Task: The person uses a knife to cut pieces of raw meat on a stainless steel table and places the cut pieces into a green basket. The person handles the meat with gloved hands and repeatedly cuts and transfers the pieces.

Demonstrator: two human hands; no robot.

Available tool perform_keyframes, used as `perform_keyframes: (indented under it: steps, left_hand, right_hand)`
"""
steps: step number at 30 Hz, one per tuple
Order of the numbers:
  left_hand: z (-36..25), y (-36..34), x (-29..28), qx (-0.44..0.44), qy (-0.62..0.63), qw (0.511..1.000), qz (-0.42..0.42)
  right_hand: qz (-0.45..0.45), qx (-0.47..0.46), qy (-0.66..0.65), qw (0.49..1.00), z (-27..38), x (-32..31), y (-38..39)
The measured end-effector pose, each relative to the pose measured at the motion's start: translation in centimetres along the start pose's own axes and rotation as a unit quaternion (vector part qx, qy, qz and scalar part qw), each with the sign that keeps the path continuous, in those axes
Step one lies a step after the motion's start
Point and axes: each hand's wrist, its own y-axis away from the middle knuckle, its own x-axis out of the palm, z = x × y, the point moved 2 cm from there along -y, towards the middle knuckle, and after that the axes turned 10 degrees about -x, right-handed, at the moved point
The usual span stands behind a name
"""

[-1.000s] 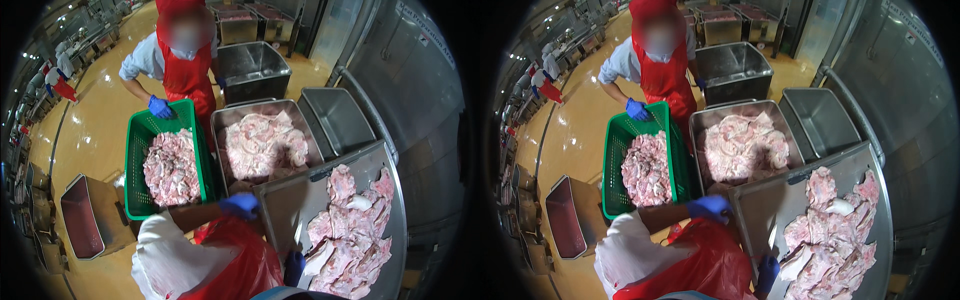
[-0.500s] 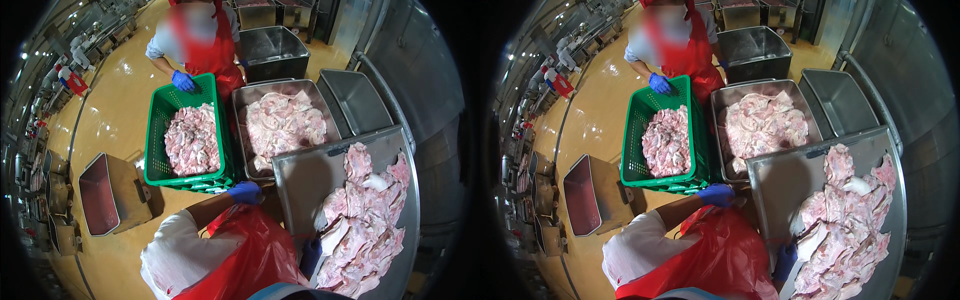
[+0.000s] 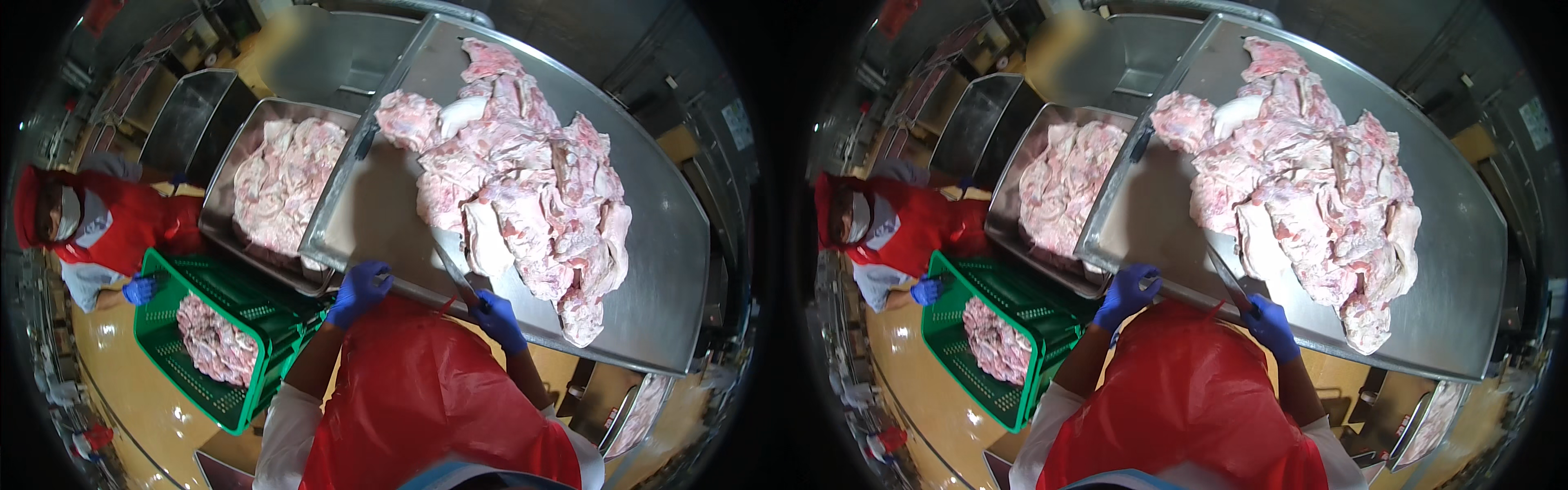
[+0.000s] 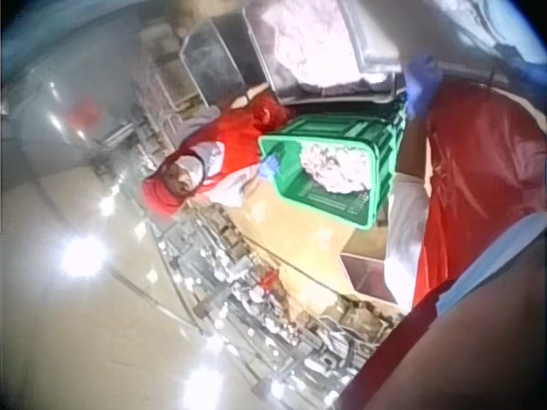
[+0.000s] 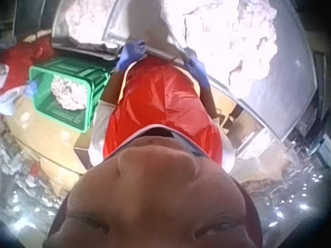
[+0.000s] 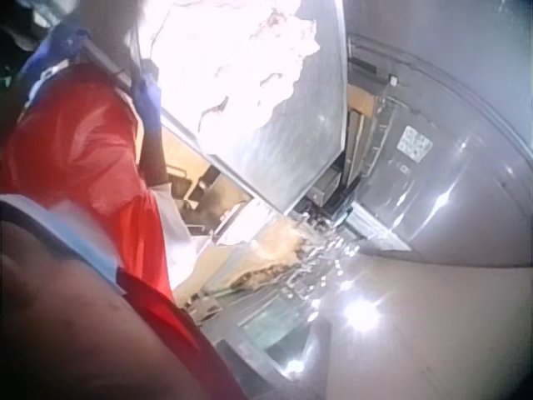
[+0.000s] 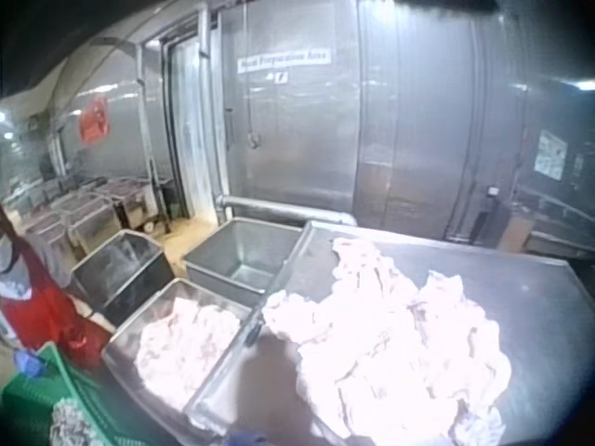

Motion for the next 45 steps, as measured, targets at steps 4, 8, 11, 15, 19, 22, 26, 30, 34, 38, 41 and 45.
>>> perform_keyframes:
  steps: [4,8,11,15,19,22,26,30,34,38,41,45]
  left_hand:
    - [-3.7,-6.6,3.0,0.163,-0.157,0.974,-0.016]
    - [-7.0,-16.4,6.2,0.242,-0.167,0.956,-0.010]
    - [-9.5,-20.7,7.7,0.297,-0.281,0.908,-0.095]
    - [-11.4,-23.7,10.7,0.383,-0.396,0.821,-0.150]
    - [-12.0,-26.0,12.0,0.304,-0.404,0.861,-0.049]
    - [-12.1,-25.5,11.8,0.281,-0.436,0.855,-0.025]
    - [-8.5,-21.2,10.7,0.309,-0.366,0.872,-0.098]
    - [-6.1,-13.7,7.6,0.249,-0.389,0.882,-0.097]
    - [-3.2,-7.9,6.3,0.197,-0.353,0.911,-0.079]
    - [-0.8,-3.1,5.5,0.187,-0.338,0.919,-0.076]
    - [0.7,-0.2,2.7,0.165,-0.188,0.965,-0.077]
    - [3.5,0.7,-1.4,0.001,-0.059,0.990,-0.131]
  right_hand:
    - [-0.084,0.089,-0.018,0.992,-0.3,0.3,3.5]
    - [-0.145,0.177,-0.083,0.970,0.5,0.7,6.0]
    - [-0.214,0.202,-0.137,0.946,1.6,1.3,8.0]
    - [-0.272,0.233,-0.173,0.917,1.9,1.8,10.2]
    - [-0.296,0.264,-0.216,0.892,2.1,1.8,11.1]
    - [-0.296,0.271,-0.240,0.884,2.2,1.4,10.5]
    - [-0.264,0.241,-0.208,0.910,1.5,0.4,8.4]
    - [-0.239,0.225,-0.182,0.927,1.6,-0.5,4.8]
    - [-0.174,0.202,-0.183,0.946,0.7,-0.4,1.1]
    - [-0.073,0.158,-0.182,0.968,2.3,-1.0,-2.8]
    - [-0.034,0.127,-0.177,0.975,2.4,-0.7,-4.2]
    - [0.037,0.087,-0.148,0.984,2.7,-0.2,-5.8]
